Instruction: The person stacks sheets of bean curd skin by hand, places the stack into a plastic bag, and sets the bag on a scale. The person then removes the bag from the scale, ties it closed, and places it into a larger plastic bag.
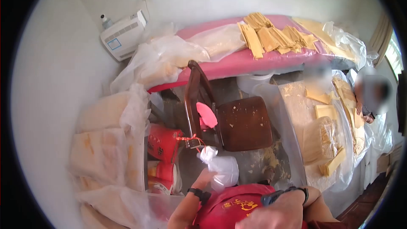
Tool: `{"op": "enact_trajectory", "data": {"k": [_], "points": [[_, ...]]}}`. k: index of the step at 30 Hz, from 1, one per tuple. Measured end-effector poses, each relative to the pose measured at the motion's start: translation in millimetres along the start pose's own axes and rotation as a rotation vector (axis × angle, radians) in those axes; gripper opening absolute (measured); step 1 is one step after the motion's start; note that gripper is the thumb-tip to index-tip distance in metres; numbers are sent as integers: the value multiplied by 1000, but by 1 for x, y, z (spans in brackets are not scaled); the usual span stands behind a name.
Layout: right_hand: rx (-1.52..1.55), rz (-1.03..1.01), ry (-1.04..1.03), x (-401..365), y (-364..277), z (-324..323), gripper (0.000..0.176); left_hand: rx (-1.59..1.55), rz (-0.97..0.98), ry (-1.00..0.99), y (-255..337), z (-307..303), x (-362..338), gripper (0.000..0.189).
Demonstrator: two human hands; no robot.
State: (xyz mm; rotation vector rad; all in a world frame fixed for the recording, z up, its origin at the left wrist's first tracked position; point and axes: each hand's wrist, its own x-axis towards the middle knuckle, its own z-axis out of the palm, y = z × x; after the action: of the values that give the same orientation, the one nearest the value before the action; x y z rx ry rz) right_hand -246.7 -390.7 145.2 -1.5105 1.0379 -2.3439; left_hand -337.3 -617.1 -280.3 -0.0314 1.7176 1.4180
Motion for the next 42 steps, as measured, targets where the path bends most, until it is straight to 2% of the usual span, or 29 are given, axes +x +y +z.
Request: {"op": "enact_trajectory", "data": {"k": [1, 2, 4, 5, 6, 7, 8, 10, 11, 13, 16, 17, 18, 20, 23, 27, 29, 30, 32, 33, 35, 36, 38, 42], "points": [[-121, 113, -40, -12, 3, -15, 27, -185, -2, -56, 18, 13, -13, 34], [-246, 222, -94, -23, 5, -30, 29, -370, 3, -109, 34, 22, -22, 36], [-301, 532, 544, -63, 34, -47, 17, -417, -19, -114, 49, 34, -30, 37], [-621, 608, 707, -106, 75, -72, 8, -460, -32, -119, 54, 38, -36, 37], [-808, 882, 786, -135, 101, -87, 12, -466, -38, -120, 61, 42, -43, 37], [-1052, 1142, 745, -178, 133, -94, 20, -500, -71, -147, 68, 44, -48, 36], [-1240, 1175, 671, -207, 154, -92, 30, -533, -103, -173, 71, 45, -51, 35], [-1312, 940, 644, -251, 194, -84, 34, -505, -87, -186, 64, 45, -51, 35], [-1302, 942, 645, -249, 195, -78, 34, -545, -94, -193, 68, 48, -55, 34], [-1276, 1317, 290, -237, 196, -64, 25, -572, -105, -207, 71, 50, -57, 34], [-1122, 1242, 428, -252, 215, -52, 23, -573, -127, -172, 70, 52, -54, 31], [-1098, 1172, 547, -258, 217, -46, 19, -572, -109, -177, 65, 51, -51, 32], [-1097, 1173, 549, -258, 214, -44, 19, -574, -90, -180, 67, 52, -51, 33], [-737, 1229, 738, -260, 207, -45, 16, -574, -86, -181, 70, 54, -54, 35], [-577, 1141, 821, -258, 199, -50, 15, -568, -55, -188, 68, 56, -50, 39], [-546, 1195, 850, -242, 190, -57, 17, -504, 46, -161, 67, 60, -45, 41], [-394, 1131, 987, -244, 194, -59, 18, -493, 44, -154, 68, 61, -43, 40], [-394, 1129, 988, -250, 199, -61, 18, -485, 45, -145, 68, 61, -41, 40], [-185, 1020, 1209, -266, 212, -66, 14, -438, 48, -125, 63, 61, -37, 38], [-183, 1018, 1211, -267, 213, -68, 14, -394, 51, -107, 61, 61, -35, 35], [-365, 1012, 1204, -270, 215, -70, 20, -303, 52, -110, 57, 60, -31, 35], [-363, 1009, 1211, -263, 211, -71, 20, -213, 56, -115, 57, 60, -30, 34], [-1142, 1063, 905, -244, 200, -68, 30, -202, 48, -149, 72, 65, -39, 32], [-1231, 1081, 842, -252, 208, -78, 26, -96, 41, -143, 93, 76, -48, 28]]}}
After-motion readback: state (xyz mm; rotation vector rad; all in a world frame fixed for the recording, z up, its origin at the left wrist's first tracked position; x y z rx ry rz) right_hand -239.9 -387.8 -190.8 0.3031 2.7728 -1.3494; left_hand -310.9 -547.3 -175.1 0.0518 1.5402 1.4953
